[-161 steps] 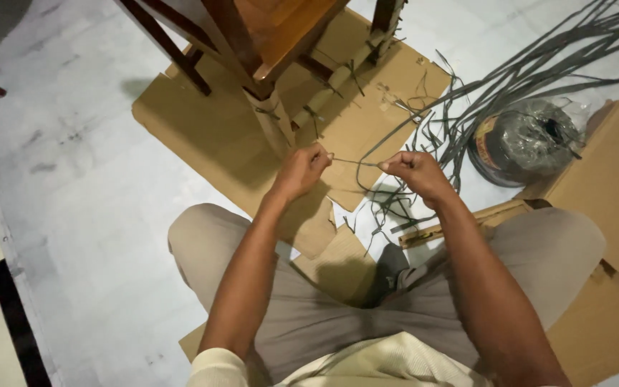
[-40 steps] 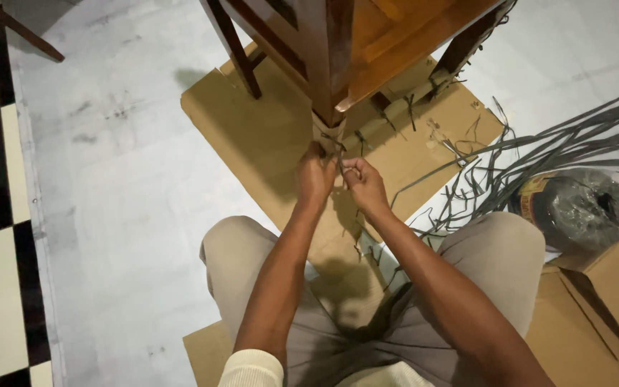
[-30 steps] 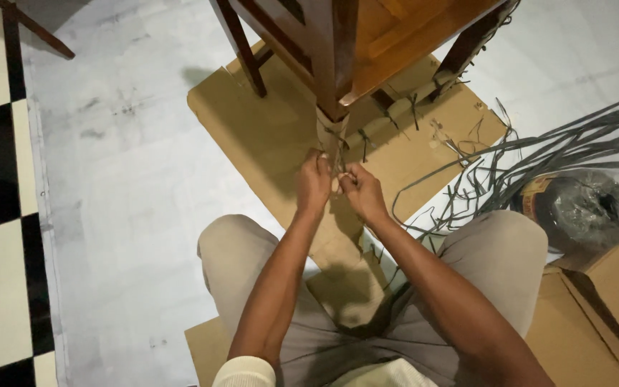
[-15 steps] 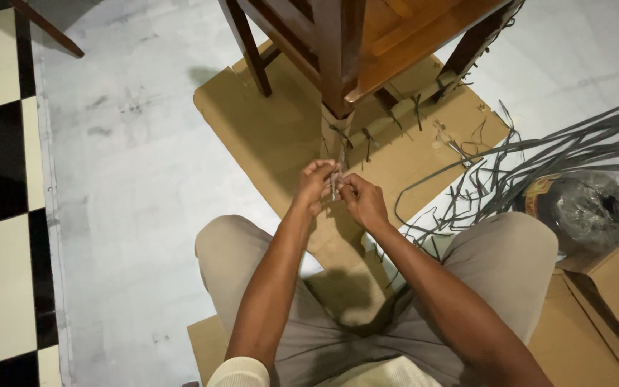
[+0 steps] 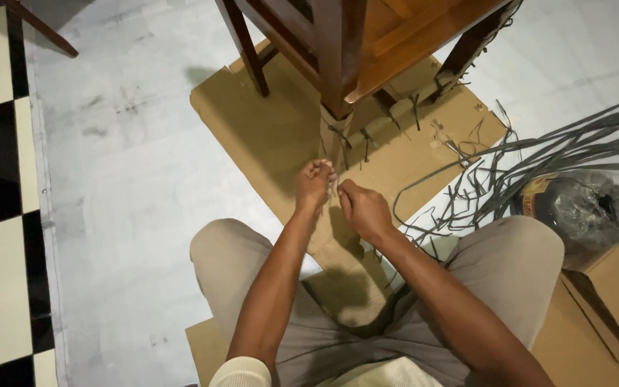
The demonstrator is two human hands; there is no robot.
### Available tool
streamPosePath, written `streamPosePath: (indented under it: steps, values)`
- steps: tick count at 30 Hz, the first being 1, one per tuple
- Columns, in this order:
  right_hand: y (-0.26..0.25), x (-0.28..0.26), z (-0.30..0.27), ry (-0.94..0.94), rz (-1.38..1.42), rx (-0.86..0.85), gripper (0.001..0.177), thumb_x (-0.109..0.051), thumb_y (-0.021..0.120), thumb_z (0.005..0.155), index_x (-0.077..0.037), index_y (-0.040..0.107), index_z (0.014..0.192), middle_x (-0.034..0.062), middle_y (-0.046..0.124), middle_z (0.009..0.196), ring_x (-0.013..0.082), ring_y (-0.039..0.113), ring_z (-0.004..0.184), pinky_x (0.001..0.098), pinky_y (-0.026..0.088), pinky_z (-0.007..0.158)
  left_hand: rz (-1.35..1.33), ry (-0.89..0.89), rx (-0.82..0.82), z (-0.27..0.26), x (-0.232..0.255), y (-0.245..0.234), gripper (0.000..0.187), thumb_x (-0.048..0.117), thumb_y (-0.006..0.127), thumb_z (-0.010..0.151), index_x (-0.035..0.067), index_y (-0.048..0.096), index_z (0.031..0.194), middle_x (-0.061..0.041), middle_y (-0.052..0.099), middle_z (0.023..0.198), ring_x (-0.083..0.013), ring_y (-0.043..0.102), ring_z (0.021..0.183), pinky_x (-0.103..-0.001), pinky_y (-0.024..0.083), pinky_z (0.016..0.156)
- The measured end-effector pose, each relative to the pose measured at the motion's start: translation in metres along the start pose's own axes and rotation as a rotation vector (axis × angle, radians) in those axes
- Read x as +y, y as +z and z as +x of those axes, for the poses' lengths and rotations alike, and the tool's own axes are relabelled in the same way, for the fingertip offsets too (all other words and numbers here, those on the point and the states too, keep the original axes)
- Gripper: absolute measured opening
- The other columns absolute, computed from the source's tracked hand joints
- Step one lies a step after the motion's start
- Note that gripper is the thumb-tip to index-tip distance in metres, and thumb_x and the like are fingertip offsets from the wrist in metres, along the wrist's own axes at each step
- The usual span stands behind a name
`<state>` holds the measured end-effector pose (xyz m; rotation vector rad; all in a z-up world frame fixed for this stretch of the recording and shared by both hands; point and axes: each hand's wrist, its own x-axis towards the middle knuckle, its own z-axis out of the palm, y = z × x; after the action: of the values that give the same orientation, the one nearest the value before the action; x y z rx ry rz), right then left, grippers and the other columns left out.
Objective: The person wraps a furniture leg with cardboard and secures it with ties.
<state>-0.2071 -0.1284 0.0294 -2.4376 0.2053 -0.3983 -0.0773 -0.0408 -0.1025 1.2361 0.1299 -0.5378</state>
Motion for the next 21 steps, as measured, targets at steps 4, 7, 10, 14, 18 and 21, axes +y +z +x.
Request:
streamPosePath:
  steps: [4, 7, 10, 14, 18, 21]
  values:
    - [-0.005, -0.012, -0.004, 0.003, -0.061, -0.106, 0.010, -0.013, 0.061, 0.097, -0.004, 0.063, 0.097, 0.0217, 0.070, 0.077, 0.0412, 0.068, 0.066, 0.0508, 0.053, 0.061, 0.127, -0.002, 0.007, -0.006, 0.023, 0.001, 0.018, 0.017, 0.063, 0.099, 0.004, 0.067, 0.111, -0.006, 0.072, 0.095, -0.0107, 0.070, 0.077, -0.026, 0.058, 0.069]
    - [-0.008, -0.015, -0.005, -0.010, -0.113, -0.167, 0.011, -0.013, 0.059, 0.098, -0.003, 0.062, 0.096, 0.0215, 0.071, 0.079, 0.0410, 0.067, 0.063, 0.0505, 0.053, 0.059, 0.164, 0.083, 0.013, -0.008, 0.028, 0.006, 0.019, 0.018, 0.064, 0.099, 0.003, 0.065, 0.111, -0.007, 0.069, 0.093, -0.0118, 0.068, 0.073, -0.031, 0.059, 0.067]
    - [-0.005, -0.017, 0.000, -0.082, -0.159, -0.160, 0.011, -0.012, 0.059, 0.097, -0.002, 0.062, 0.097, 0.0210, 0.072, 0.083, 0.0386, 0.068, 0.061, 0.0485, 0.053, 0.055, 0.130, 0.080, 0.026, -0.007, 0.024, 0.007, 0.018, 0.016, 0.064, 0.100, 0.003, 0.063, 0.112, -0.007, 0.063, 0.089, -0.0153, 0.059, 0.072, -0.035, 0.053, 0.066]
    - [0.002, -0.025, 0.016, -0.193, -0.150, -0.073, 0.011, -0.010, 0.062, 0.091, -0.003, 0.063, 0.099, 0.0188, 0.071, 0.082, 0.0362, 0.068, 0.061, 0.0465, 0.053, 0.053, 0.233, 0.267, 0.036, 0.031, -0.015, -0.009, 0.021, 0.018, 0.066, 0.100, 0.002, 0.065, 0.112, -0.008, 0.067, 0.096, -0.0174, 0.060, 0.087, -0.032, 0.049, 0.079]
    - [0.016, -0.039, 0.038, -0.255, -0.155, -0.044, 0.010, -0.011, 0.064, 0.091, -0.003, 0.064, 0.097, 0.0199, 0.071, 0.080, 0.0367, 0.068, 0.060, 0.0461, 0.053, 0.051, 0.193, 0.413, -0.058, -0.006, 0.030, -0.011, 0.027, 0.025, 0.065, 0.100, 0.002, 0.064, 0.114, -0.005, 0.068, 0.109, -0.0159, 0.062, 0.099, -0.032, 0.050, 0.089]
    - [0.029, -0.054, 0.058, -0.233, -0.167, -0.050, 0.010, -0.013, 0.065, 0.093, -0.004, 0.064, 0.093, 0.0209, 0.070, 0.077, 0.0384, 0.067, 0.060, 0.0480, 0.052, 0.050, 0.607, 0.824, 0.006, -0.014, 0.019, -0.004, 0.028, 0.024, 0.067, 0.096, 0.004, 0.064, 0.116, -0.005, 0.065, 0.110, -0.0199, 0.061, 0.098, -0.037, 0.050, 0.087]
